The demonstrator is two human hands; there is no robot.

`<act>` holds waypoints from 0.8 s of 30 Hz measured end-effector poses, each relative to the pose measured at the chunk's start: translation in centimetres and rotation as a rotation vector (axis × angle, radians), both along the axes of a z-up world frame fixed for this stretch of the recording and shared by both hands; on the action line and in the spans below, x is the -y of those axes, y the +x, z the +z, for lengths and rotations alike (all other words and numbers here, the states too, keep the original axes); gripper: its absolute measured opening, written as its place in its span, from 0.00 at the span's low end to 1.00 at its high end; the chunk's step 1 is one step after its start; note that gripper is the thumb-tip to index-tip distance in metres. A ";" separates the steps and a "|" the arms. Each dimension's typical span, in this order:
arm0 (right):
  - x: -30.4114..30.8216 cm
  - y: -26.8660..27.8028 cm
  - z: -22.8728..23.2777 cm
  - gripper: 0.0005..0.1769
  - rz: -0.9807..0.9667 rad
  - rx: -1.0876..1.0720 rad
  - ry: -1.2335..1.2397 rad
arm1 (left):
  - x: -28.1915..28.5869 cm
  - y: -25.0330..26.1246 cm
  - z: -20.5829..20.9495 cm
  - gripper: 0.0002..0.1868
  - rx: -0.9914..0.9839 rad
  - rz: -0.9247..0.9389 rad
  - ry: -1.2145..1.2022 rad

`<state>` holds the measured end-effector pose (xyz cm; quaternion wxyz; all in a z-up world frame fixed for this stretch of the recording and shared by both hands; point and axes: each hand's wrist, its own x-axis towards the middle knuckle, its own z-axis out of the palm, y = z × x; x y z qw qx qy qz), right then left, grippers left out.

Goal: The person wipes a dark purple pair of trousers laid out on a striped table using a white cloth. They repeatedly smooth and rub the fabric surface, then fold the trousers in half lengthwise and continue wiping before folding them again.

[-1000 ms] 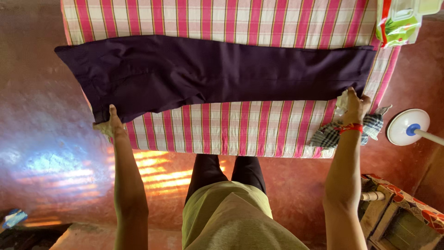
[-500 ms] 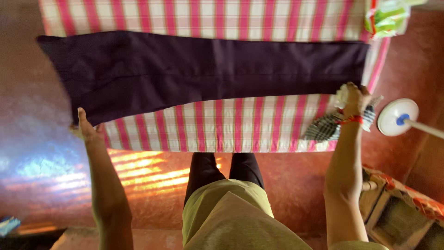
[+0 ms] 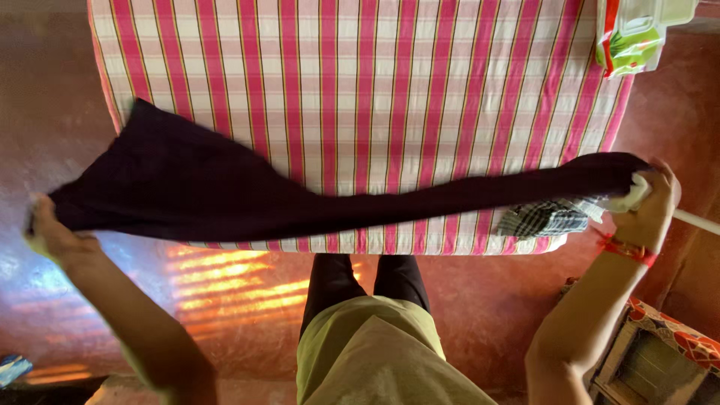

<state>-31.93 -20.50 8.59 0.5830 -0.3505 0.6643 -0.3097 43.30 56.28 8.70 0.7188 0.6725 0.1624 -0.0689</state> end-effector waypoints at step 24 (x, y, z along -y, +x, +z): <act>1.5 2.2 -11.0 0.24 0.507 -0.928 -0.609 | 14.4 -0.6 -16.1 0.47 0.048 -0.082 0.391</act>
